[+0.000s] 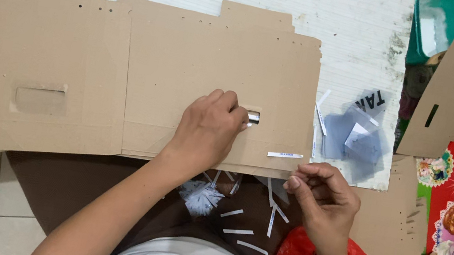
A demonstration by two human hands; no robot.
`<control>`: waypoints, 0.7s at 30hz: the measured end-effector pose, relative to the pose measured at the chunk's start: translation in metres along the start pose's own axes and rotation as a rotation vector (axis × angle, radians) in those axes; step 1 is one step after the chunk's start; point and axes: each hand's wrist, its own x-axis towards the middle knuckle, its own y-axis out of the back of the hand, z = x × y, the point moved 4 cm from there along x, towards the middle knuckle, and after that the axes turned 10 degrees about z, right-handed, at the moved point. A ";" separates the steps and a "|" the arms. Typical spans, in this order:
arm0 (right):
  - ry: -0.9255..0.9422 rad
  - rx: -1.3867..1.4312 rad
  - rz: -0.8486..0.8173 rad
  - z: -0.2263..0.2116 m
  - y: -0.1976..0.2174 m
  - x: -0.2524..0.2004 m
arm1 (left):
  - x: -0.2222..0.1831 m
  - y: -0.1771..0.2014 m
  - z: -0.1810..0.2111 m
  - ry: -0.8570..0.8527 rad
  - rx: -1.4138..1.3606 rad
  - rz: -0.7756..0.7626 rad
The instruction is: The person takes a cardboard sheet, applies an adhesive strip to the center, and stacks it onto a pile.
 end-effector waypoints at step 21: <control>0.049 -0.002 0.039 -0.014 -0.001 0.004 | -0.007 0.007 0.009 -0.219 0.084 0.185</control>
